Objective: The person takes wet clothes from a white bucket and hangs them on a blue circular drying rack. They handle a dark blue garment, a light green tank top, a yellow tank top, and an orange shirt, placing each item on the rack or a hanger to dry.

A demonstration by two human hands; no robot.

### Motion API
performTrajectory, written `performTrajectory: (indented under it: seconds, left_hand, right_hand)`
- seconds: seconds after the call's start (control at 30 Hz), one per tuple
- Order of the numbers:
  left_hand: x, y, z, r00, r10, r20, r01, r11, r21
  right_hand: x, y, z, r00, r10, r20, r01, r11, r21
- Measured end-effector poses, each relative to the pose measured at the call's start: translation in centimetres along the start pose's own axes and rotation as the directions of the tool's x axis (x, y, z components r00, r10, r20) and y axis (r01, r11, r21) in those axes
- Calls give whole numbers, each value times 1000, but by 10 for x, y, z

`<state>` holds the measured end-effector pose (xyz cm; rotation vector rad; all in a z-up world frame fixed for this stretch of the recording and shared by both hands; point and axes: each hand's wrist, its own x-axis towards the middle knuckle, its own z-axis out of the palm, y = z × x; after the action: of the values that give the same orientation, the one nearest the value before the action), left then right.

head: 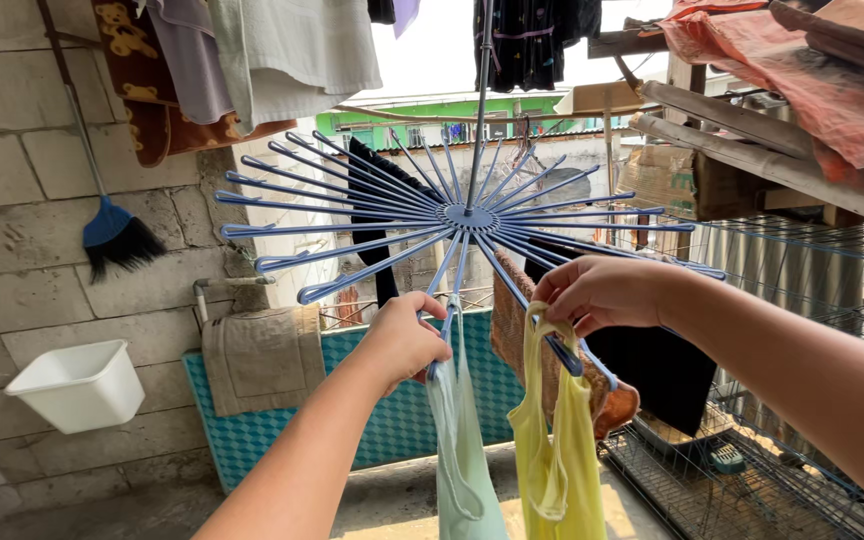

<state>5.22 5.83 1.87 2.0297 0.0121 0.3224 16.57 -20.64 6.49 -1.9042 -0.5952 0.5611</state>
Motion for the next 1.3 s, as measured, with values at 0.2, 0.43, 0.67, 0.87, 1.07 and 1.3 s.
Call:
performTrajectory:
  seconds: [0.2,0.43,0.67,0.87,1.07,1.3]
  left_hand:
    - [-13,8,-12,999,25,42,-26,999,19]
    - [-19,5,-24,997,41,58,-40,999,-18]
    - [-28,8,-19,998,33,53,-32,999,-22]
    - [-30,13,-18,998,25,61,-22,998,-60]
    - [-35,7,-6,998,51,27,-50,998,-48]
    - [-35,9,9,998,59,18,-58,996,-67]
  right_hand:
    - [32,-17,-3,987,-126,-100,100,967,-234]
    - [22,-14,7,997,-72,32,78,859,-506]
    - [29,-24,5,973,-120,-195,3,858,-514]
    - [30,-24,24,870,-296,-395,13,814,-581]
    - [-17,-20,63,889,-187,-418,-231,603,-763]
    - [-43,8,80,856,-180,-485,-334,523,-784]
